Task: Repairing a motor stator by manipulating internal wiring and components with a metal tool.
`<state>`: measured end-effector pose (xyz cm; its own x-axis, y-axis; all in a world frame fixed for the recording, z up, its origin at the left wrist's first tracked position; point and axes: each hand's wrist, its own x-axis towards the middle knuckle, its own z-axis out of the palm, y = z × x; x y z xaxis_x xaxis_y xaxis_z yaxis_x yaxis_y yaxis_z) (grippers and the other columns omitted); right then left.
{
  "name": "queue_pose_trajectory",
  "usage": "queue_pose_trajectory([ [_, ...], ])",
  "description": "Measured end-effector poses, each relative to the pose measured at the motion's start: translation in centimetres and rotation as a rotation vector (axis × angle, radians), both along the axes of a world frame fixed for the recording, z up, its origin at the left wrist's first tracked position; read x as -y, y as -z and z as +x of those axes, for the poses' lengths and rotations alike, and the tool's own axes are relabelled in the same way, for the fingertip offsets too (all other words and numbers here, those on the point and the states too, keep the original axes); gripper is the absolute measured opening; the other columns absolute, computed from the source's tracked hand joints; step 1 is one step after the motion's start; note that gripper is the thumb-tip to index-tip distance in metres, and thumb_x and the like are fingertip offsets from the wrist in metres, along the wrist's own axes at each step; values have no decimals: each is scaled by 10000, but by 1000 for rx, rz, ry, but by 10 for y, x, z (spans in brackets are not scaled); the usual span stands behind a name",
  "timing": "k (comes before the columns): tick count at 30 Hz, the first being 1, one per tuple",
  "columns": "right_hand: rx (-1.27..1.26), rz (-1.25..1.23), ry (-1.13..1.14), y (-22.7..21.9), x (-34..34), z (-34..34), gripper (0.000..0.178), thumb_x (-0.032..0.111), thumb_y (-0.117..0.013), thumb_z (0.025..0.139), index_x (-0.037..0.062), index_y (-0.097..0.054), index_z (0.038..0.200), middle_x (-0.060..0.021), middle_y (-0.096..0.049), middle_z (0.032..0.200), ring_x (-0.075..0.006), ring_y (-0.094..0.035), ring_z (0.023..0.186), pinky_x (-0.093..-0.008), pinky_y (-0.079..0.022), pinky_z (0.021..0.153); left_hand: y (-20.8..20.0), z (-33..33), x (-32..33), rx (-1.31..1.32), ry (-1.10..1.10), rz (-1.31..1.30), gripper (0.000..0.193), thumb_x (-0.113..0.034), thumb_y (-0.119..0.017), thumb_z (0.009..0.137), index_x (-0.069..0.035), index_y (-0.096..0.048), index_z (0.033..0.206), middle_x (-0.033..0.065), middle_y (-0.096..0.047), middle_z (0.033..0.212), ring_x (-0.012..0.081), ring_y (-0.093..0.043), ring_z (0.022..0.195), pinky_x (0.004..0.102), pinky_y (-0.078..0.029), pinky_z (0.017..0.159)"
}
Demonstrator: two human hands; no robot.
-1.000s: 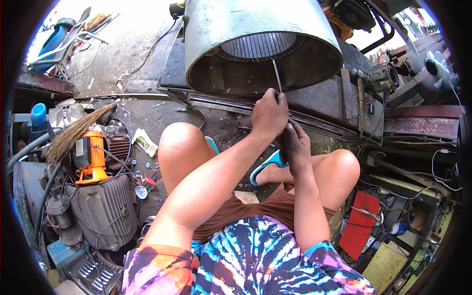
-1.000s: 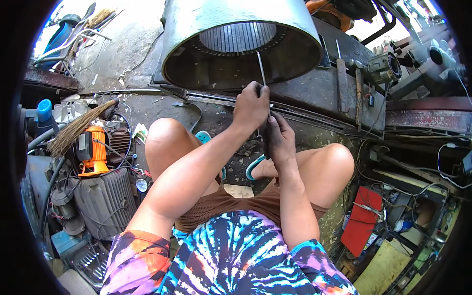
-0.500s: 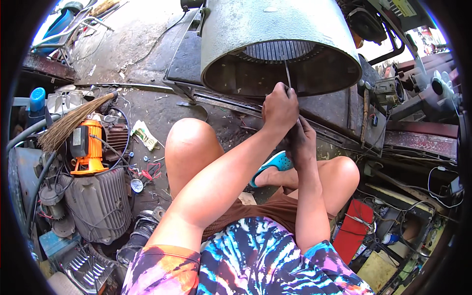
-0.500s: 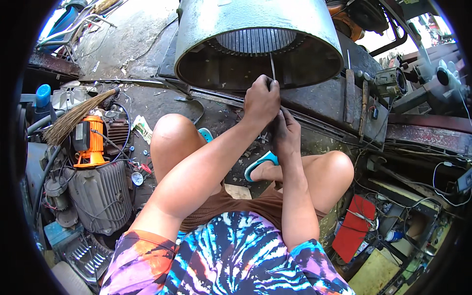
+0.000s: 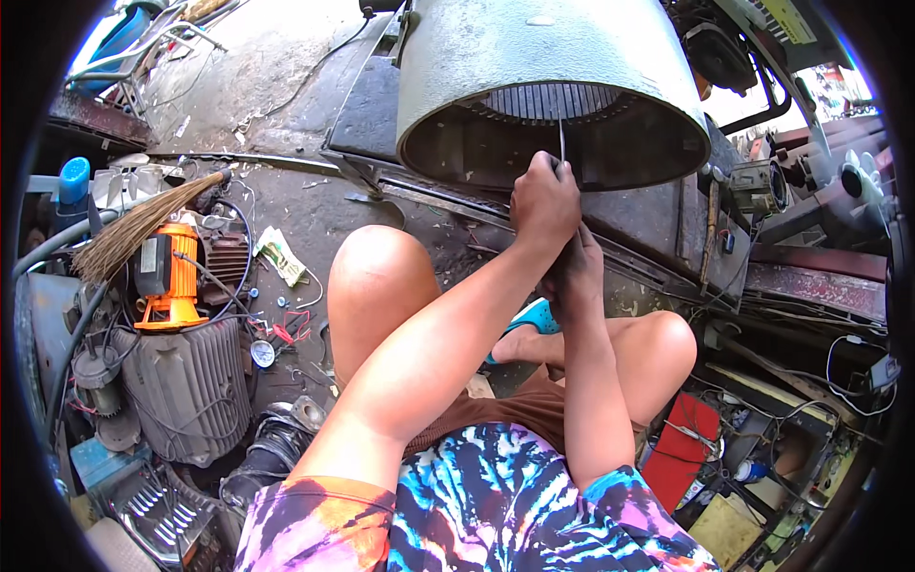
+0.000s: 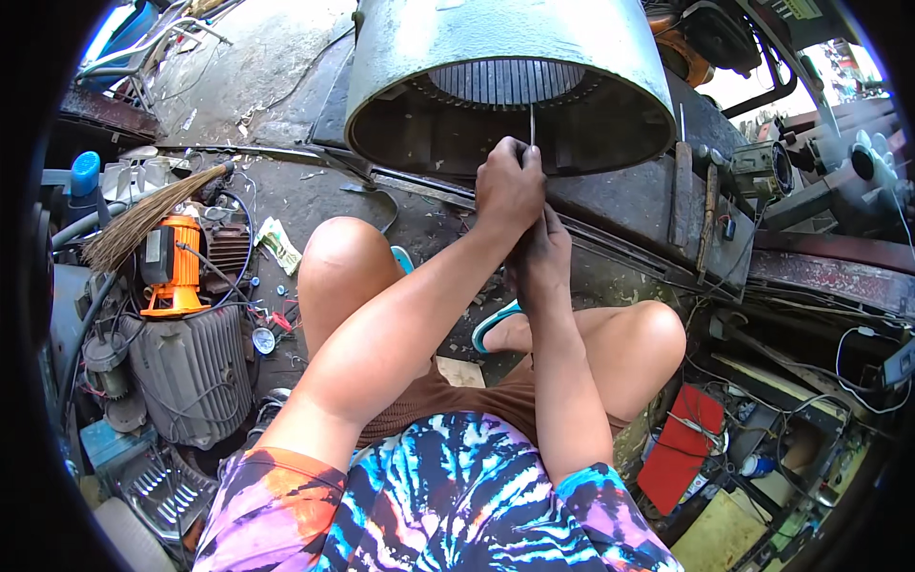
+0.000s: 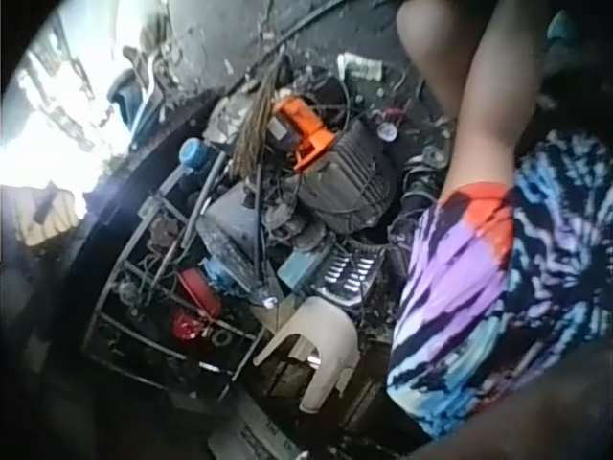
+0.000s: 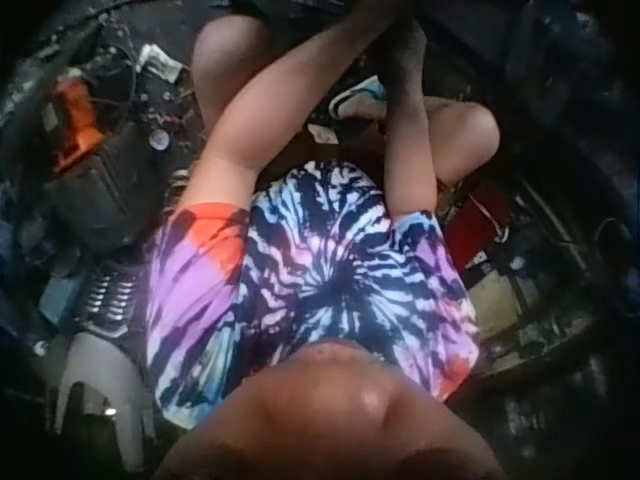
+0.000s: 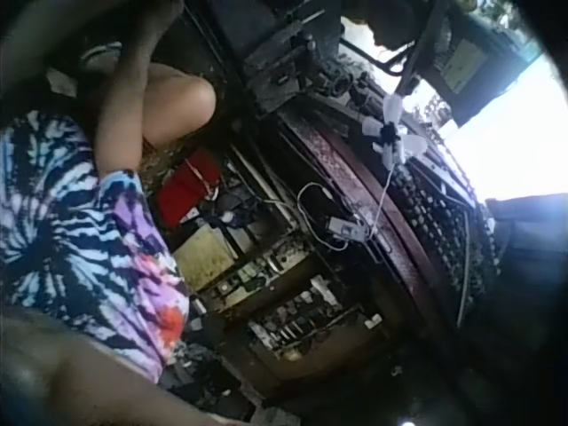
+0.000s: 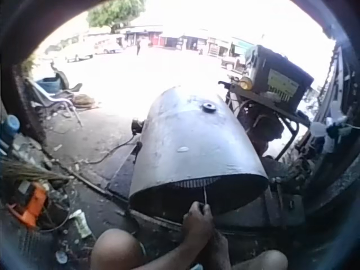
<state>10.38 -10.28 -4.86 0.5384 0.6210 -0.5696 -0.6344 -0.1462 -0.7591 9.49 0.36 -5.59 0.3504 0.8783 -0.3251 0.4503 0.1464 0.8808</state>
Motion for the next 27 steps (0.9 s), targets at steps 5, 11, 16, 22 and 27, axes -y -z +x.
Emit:
queue_pose_trajectory([
  [5,-354,230,-139,19,13,38,301,339,-492,1056,103,-636,938,22,-507,598,-50,-328,409,-231,-212,365,-5,3,-12,62,2,-64,298,-275,-543,970,4,-640,1014,193,-720,904,402,-680,864,494,-516,798],
  [11,-493,307,-165,20,20,39,287,311,-498,1060,83,-646,967,22,-538,617,-52,-347,433,-236,-235,384,-7,-1,0,8,44,-75,300,-265,-533,973,14,-630,1025,209,-714,928,406,-677,883,502,-515,811],
  [16,64,109,13,30,0,0,271,305,-507,1058,87,-645,975,34,-521,621,-53,-359,441,-237,-239,383,-9,-3,4,12,20,-130,294,-256,-533,972,17,-625,1030,223,-708,942,414,-673,884,508,-513,817],
  [22,388,-120,21,-1,-13,2,281,348,-517,1050,109,-626,948,46,-470,615,-48,-347,425,-228,-214,367,-4,1,0,53,15,-139,279,-240,-533,972,18,-628,1019,227,-706,934,412,-675,874,502,-516,811],
  [27,85,-144,-32,-33,-12,1,288,361,-523,1044,110,-622,946,43,-465,616,-49,-341,426,-223,-206,371,-10,-2,-4,50,23,-121,275,-229,-532,971,26,-633,994,222,-708,914,399,-682,863,487,-524,801],
])
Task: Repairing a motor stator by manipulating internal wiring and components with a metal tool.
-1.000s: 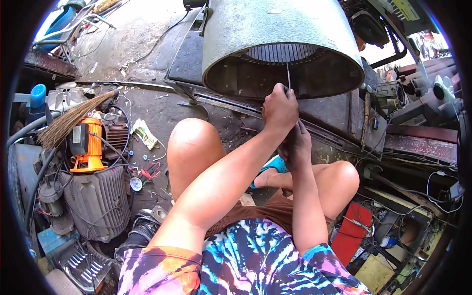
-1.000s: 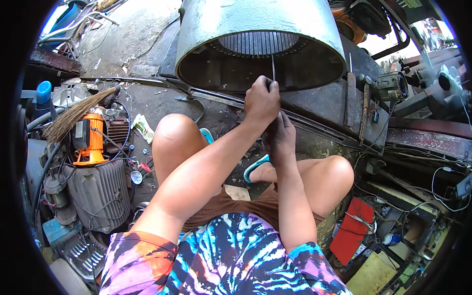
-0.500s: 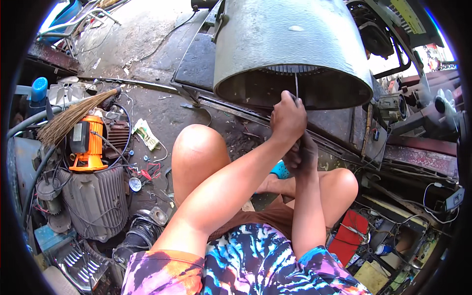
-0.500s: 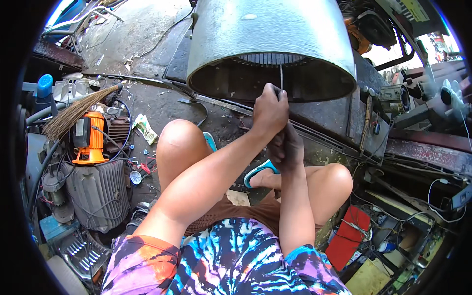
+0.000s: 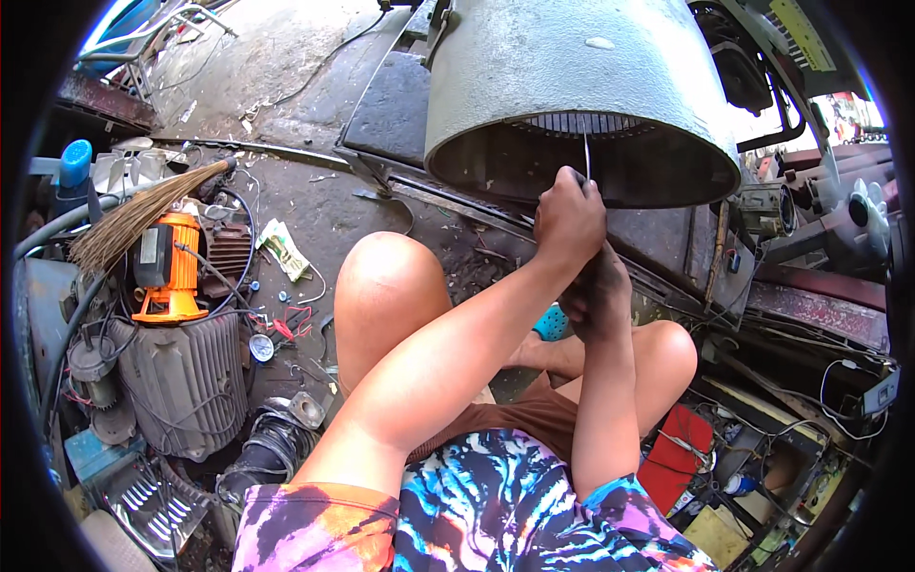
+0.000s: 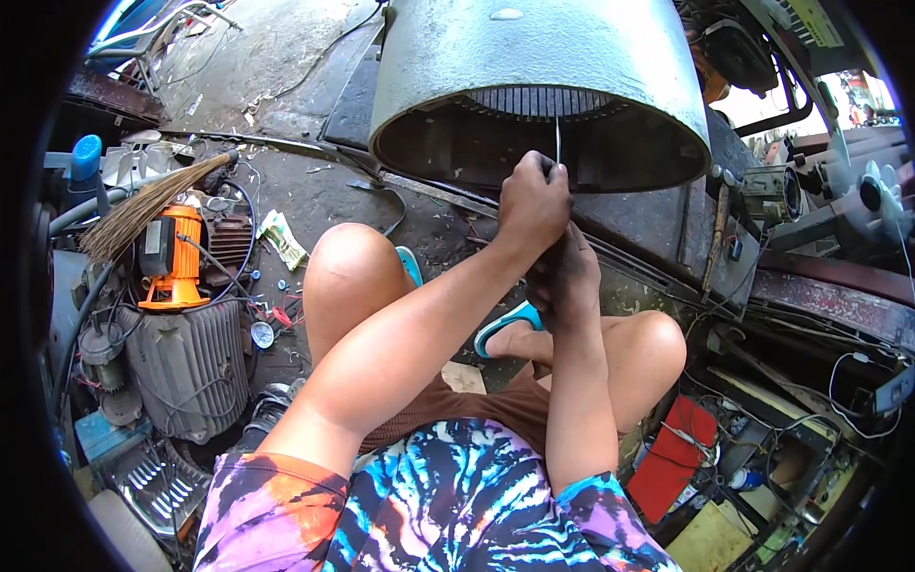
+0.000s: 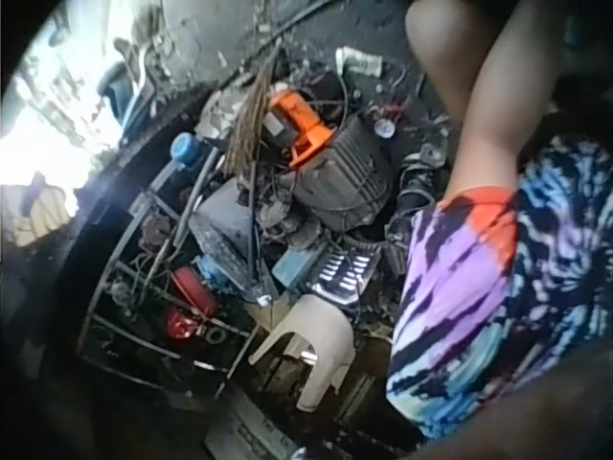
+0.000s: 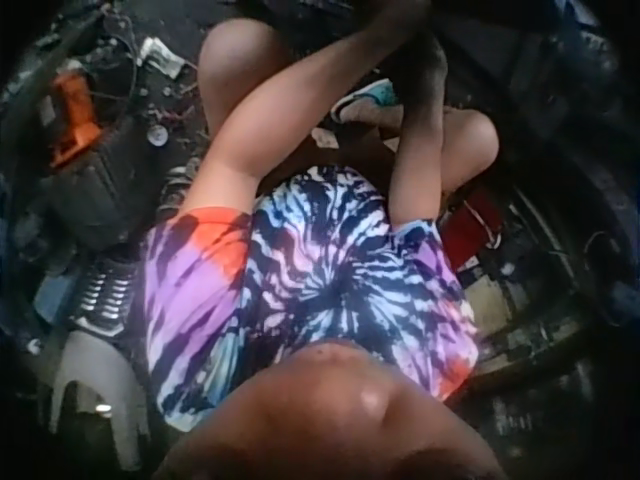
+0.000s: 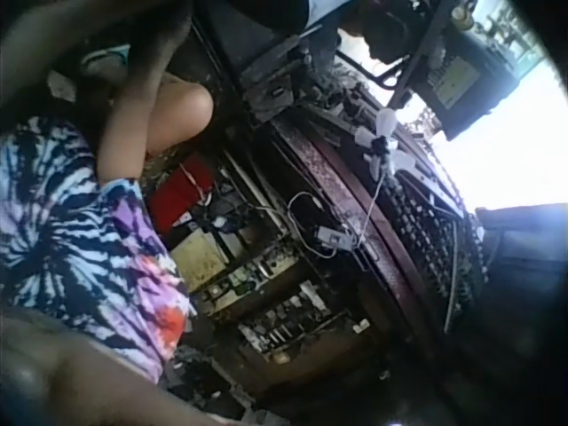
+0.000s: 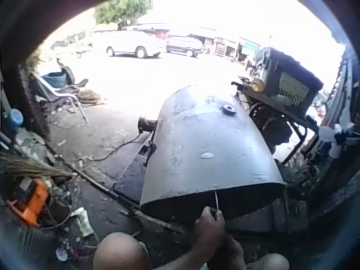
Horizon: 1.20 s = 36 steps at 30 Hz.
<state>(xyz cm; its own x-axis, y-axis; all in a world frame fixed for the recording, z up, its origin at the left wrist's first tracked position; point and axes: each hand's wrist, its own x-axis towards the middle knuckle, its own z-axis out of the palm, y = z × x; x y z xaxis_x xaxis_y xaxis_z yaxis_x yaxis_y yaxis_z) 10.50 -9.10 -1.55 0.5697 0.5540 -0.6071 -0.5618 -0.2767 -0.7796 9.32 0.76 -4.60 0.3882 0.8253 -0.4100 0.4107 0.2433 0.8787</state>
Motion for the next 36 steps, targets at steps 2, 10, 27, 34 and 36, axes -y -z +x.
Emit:
queue_pose_trajectory([
  [2,-82,0,-4,-5,-1,-1,289,362,-525,1043,108,-622,946,41,-467,617,-50,-340,426,-222,-205,372,-1,-2,-4,-1,-4,2,275,-226,-532,970,28,-634,987,221,-708,909,396,-683,860,483,-526,798],
  [10,-220,-8,-106,21,10,28,302,401,-528,1017,134,-601,894,48,-451,594,-44,-332,411,-221,-200,366,12,-1,-9,59,71,-38,267,-221,-543,957,28,-639,975,202,-714,878,360,-692,822,450,-535,782],
  [27,-69,147,12,25,34,-41,264,329,-484,1019,109,-587,914,14,-500,613,-85,-360,416,-232,-249,374,10,-66,7,287,87,-15,126,-112,-561,953,4,-609,961,99,-673,748,149,-609,613,270,-482,563],
  [34,-91,239,-51,29,25,-54,223,296,-494,1027,108,-615,1042,2,-540,621,-82,-385,425,-237,-251,383,12,-89,-7,226,36,-18,120,-103,-559,969,4,-611,953,94,-661,733,149,-595,598,256,-469,540],
  [36,-211,238,-44,28,23,-56,215,297,-492,1028,110,-598,1043,2,-529,614,-85,-374,420,-244,-248,375,19,-93,-11,193,29,7,126,-110,-565,967,7,-609,948,94,-659,731,150,-590,593,255,-465,534],
])
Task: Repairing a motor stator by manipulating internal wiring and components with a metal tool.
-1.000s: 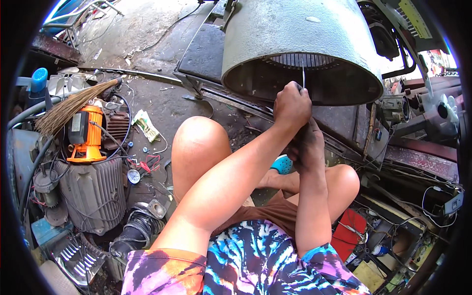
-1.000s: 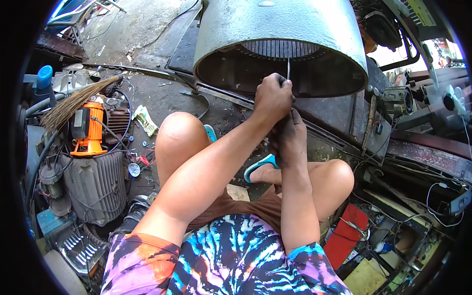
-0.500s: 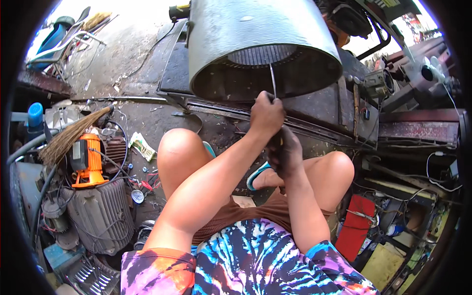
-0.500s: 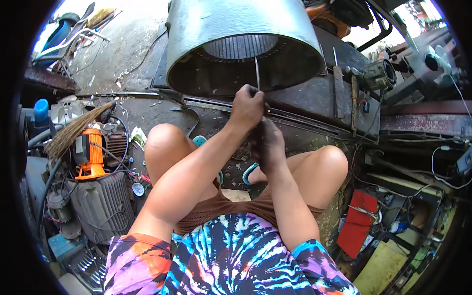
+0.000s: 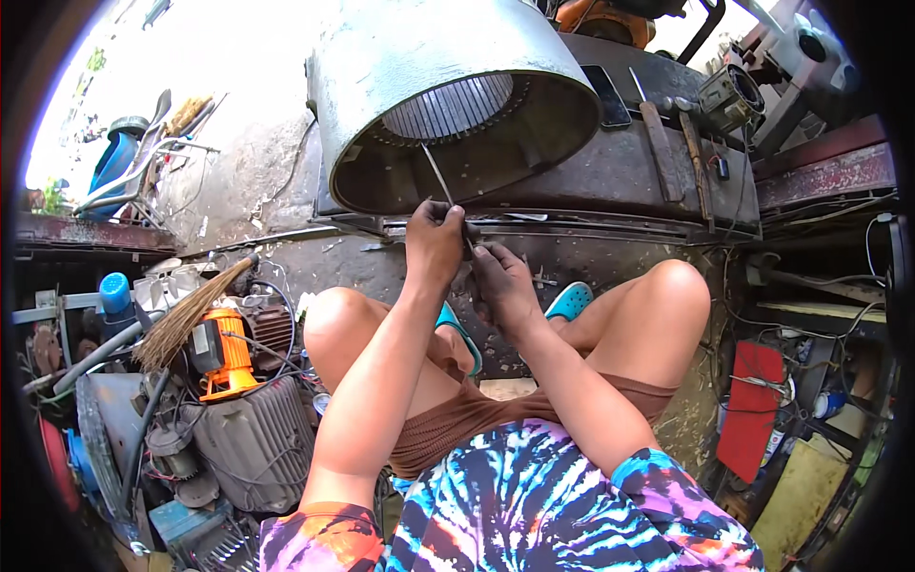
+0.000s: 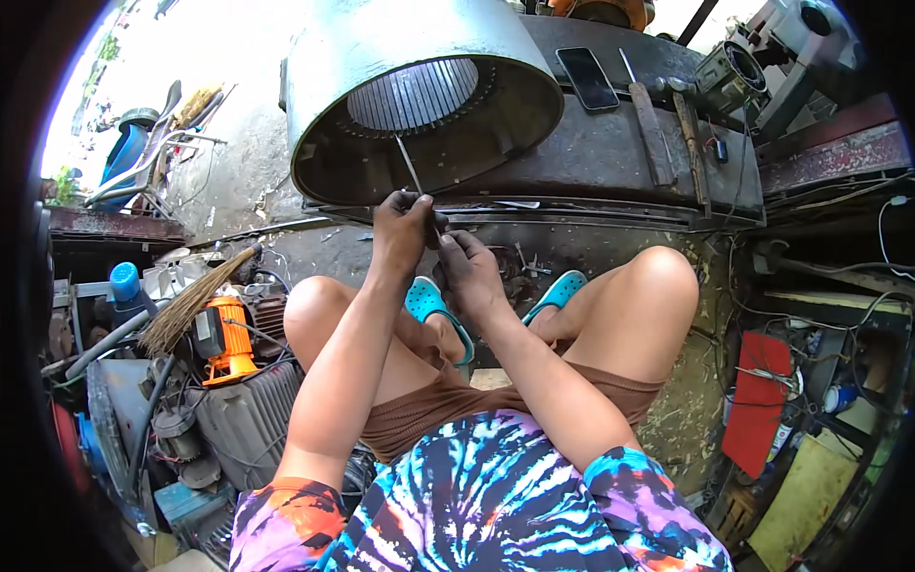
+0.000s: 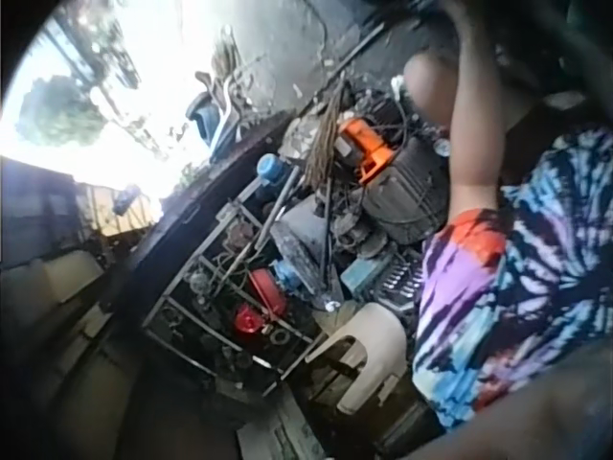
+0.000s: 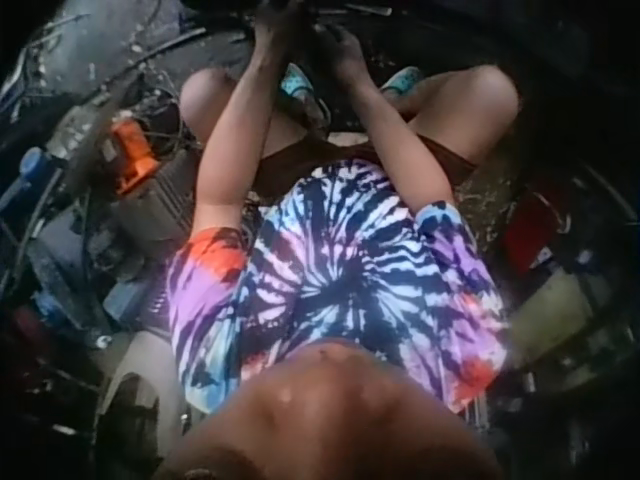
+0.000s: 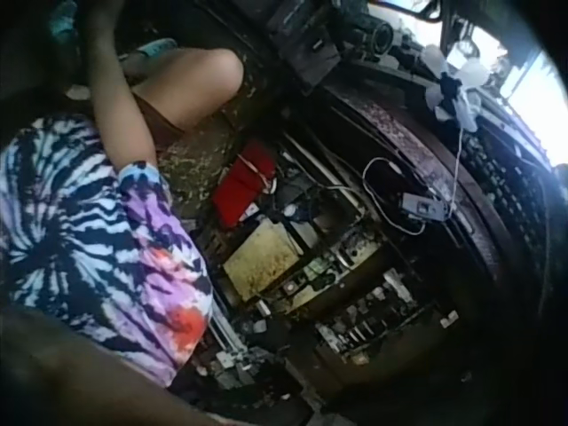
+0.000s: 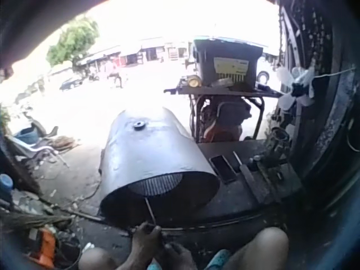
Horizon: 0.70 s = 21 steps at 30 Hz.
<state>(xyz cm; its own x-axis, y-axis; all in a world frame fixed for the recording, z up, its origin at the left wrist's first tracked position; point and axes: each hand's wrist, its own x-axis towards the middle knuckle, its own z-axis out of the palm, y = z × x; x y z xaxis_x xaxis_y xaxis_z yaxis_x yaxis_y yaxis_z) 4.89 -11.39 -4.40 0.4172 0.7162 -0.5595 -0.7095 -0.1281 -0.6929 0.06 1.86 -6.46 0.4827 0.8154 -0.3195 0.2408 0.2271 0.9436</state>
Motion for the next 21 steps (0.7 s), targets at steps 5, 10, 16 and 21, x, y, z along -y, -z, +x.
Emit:
queue_pose_trajectory([
  [5,-247,97,59,7,-6,-12,240,311,-469,1034,94,-569,1014,-35,-526,626,-94,-334,388,-240,-240,346,6,-5,-5,-76,-31,94,128,-121,-587,954,0,-608,920,90,-647,701,146,-572,566,252,-452,517],
  [10,-374,109,67,1,-6,-13,243,327,-473,1030,104,-562,993,-50,-528,629,-101,-343,384,-241,-237,345,-10,-8,-10,-100,-52,-75,129,-125,-600,945,-5,-606,897,86,-636,670,148,-573,553,252,-447,509],
  [16,-760,282,44,23,-7,-22,238,331,-491,1022,108,-564,985,-54,-534,637,-111,-380,410,-245,-260,357,-20,-8,-11,-113,-28,-14,118,-114,-612,934,-12,-605,876,87,-633,658,152,-586,552,254,-444,502],
  [21,-350,179,141,3,-13,-21,257,323,-499,1016,87,-598,989,-55,-567,685,-113,-405,429,-248,-293,369,-15,-12,-15,-164,0,94,132,-117,-644,922,-8,-604,859,90,-641,669,155,-599,567,251,-458,523],
])
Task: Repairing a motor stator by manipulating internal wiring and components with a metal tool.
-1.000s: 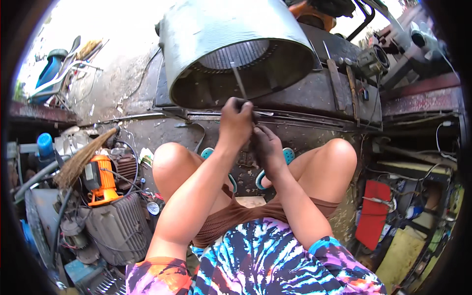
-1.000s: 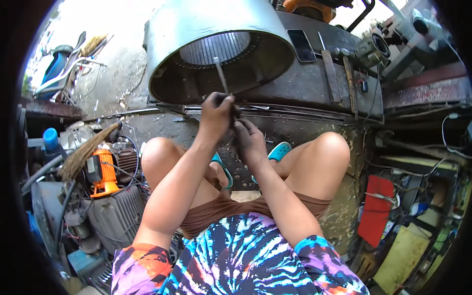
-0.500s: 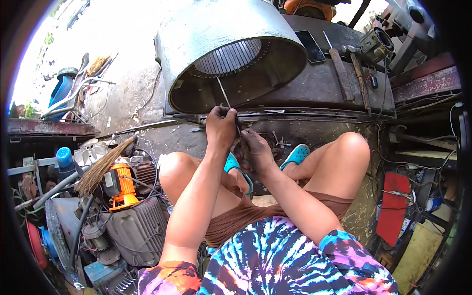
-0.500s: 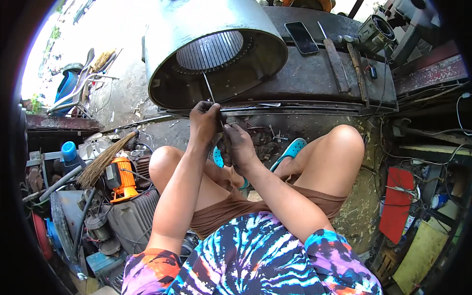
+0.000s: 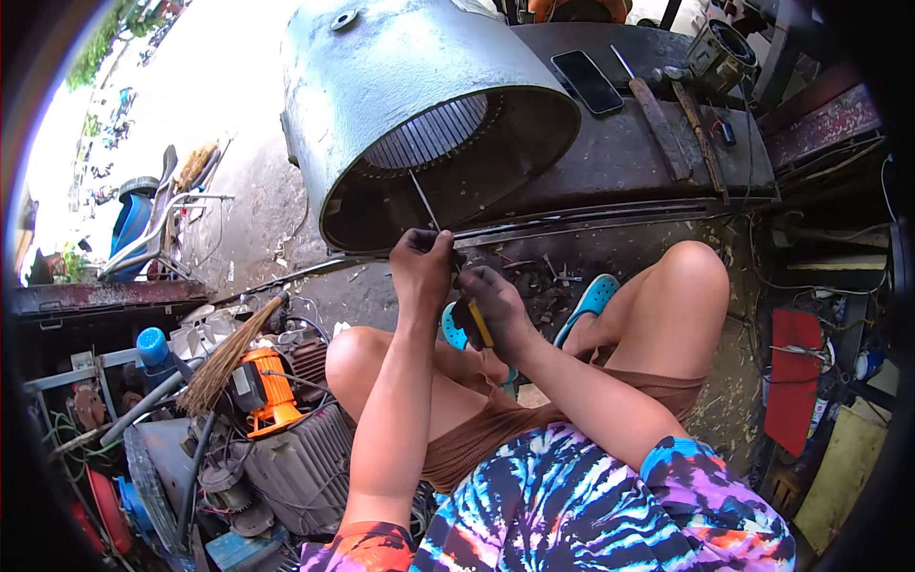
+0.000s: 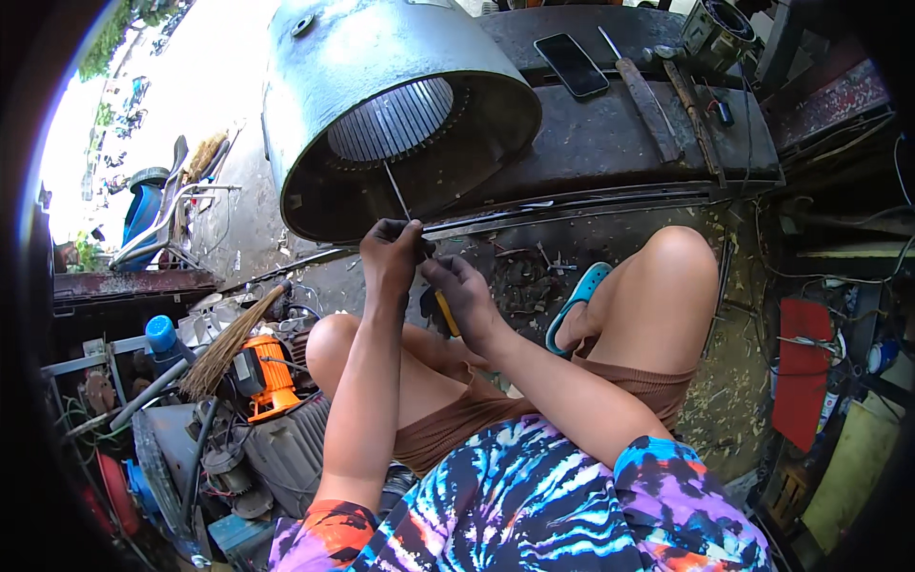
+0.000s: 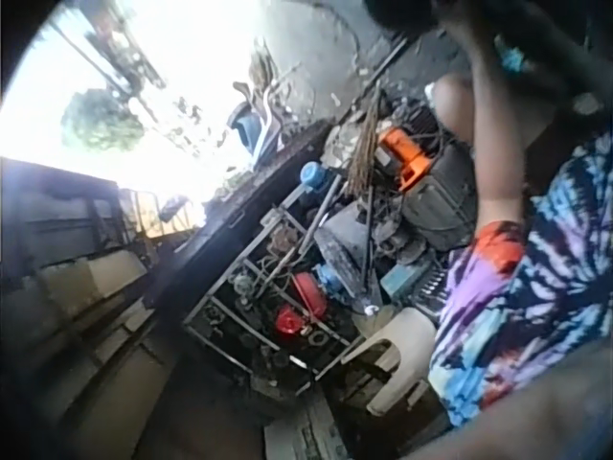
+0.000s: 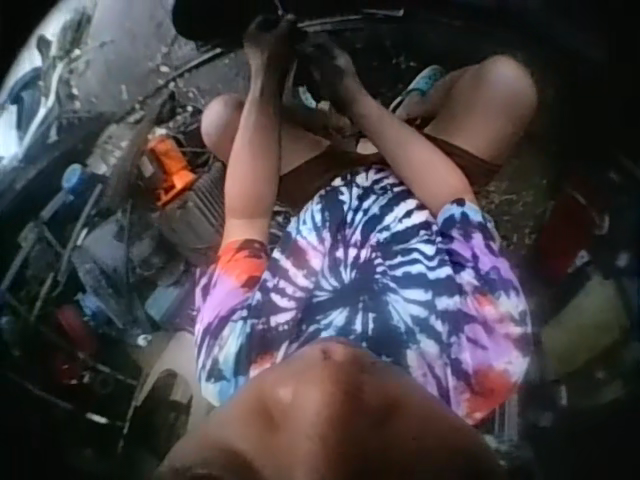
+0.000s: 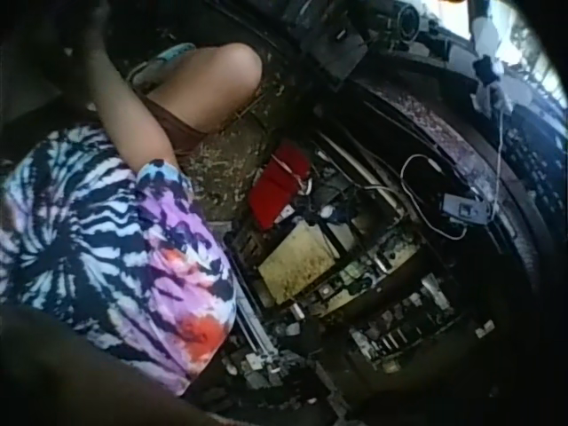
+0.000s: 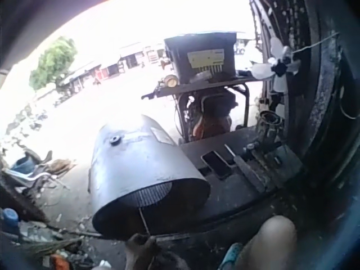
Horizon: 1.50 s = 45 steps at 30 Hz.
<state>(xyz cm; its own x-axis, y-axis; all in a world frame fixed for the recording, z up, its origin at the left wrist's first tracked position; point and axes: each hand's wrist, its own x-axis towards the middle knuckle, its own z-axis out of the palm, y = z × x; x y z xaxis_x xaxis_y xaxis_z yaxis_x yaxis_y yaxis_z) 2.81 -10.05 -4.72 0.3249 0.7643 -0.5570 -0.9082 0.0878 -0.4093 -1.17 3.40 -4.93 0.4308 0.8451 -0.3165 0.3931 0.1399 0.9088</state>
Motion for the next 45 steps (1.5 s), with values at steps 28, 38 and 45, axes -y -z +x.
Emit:
queue_pose_trajectory([
  [28,70,-29,-234,25,-50,5,377,447,-508,999,111,-579,843,-8,-510,671,-83,-379,528,-259,-287,457,-42,-12,-8,-188,178,517,200,-187,-691,918,3,-708,979,97,-720,791,169,-621,666,281,-500,645],
  [38,-16,-83,-223,20,-62,15,455,538,-529,983,132,-552,781,37,-422,607,-70,-308,475,-230,-198,410,-173,-7,-42,-50,92,1098,250,-164,-585,974,-19,-669,1160,130,-685,1136,235,-636,1033,351,-500,908],
  [45,-55,-26,-180,26,-69,8,464,548,-537,979,137,-541,762,42,-400,593,-67,-280,459,-223,-193,412,-168,49,-78,7,480,955,630,-461,-440,988,-88,-493,1493,209,-431,1550,396,-319,1476,560,-234,1184],
])
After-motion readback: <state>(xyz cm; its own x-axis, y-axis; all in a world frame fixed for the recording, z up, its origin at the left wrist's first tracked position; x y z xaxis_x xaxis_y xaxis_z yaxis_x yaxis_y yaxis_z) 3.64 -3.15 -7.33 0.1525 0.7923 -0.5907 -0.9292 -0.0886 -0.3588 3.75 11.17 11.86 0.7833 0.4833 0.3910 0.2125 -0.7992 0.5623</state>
